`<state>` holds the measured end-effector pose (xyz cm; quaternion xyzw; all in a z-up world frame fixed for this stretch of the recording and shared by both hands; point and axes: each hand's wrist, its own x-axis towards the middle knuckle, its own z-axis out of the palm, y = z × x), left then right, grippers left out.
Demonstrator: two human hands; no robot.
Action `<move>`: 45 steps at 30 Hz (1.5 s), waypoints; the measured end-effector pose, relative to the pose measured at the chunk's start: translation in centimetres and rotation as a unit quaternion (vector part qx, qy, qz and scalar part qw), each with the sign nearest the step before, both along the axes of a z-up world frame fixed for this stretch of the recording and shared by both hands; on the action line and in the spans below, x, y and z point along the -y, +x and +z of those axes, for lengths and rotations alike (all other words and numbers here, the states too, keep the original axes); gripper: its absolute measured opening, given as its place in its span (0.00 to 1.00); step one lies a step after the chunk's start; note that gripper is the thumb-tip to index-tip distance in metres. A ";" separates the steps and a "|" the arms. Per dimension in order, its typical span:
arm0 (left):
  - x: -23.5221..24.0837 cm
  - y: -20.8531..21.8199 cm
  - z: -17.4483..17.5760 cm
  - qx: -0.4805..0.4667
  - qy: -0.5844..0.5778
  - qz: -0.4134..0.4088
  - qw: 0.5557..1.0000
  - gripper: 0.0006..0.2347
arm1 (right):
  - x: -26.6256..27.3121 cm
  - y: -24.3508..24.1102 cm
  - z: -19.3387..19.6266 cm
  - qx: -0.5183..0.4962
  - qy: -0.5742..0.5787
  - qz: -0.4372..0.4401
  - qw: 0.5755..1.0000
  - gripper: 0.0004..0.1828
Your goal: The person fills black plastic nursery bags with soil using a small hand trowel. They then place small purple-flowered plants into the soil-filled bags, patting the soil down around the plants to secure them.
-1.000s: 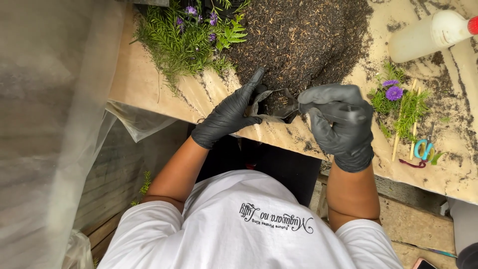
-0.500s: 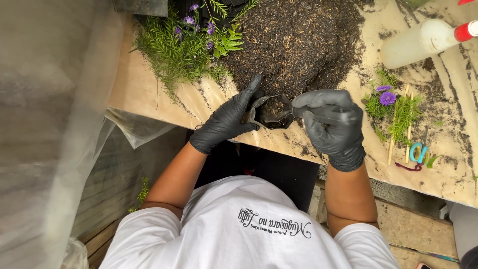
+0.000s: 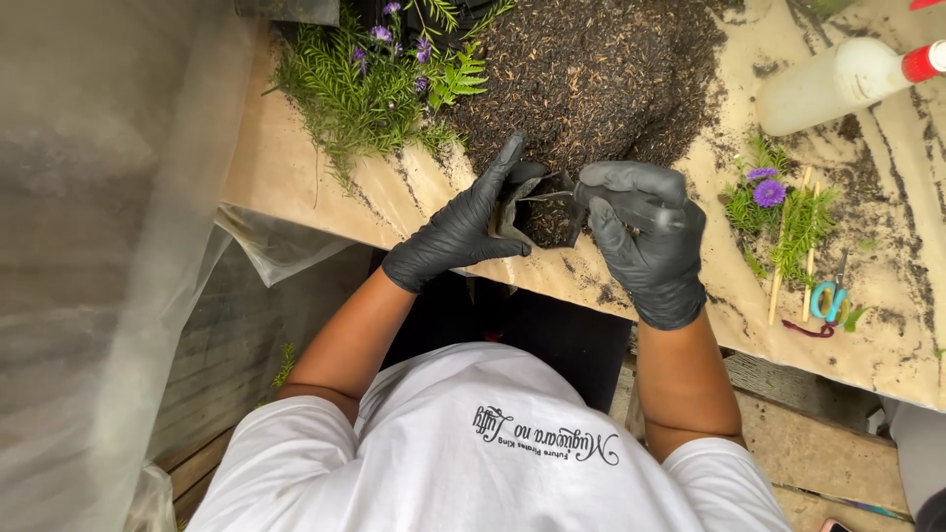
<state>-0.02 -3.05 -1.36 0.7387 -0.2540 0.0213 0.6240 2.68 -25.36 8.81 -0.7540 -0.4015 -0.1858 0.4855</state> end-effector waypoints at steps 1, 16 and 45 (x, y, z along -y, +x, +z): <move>-0.1 0.3 -0.1 -0.012 -0.008 -0.020 1.000 0.50 | 0.1 -0.1 0.2 0.015 0.040 0.021 0.999 0.10; -0.3 0.8 -0.1 -0.006 0.020 -0.062 0.998 0.51 | 2.6 -2.5 -1.7 -0.094 0.148 -0.084 0.981 0.33; -0.5 1.2 -2.6 -0.002 0.053 -0.039 0.998 0.48 | 15.1 -0.3 -18.1 -0.393 0.379 -0.377 0.748 0.28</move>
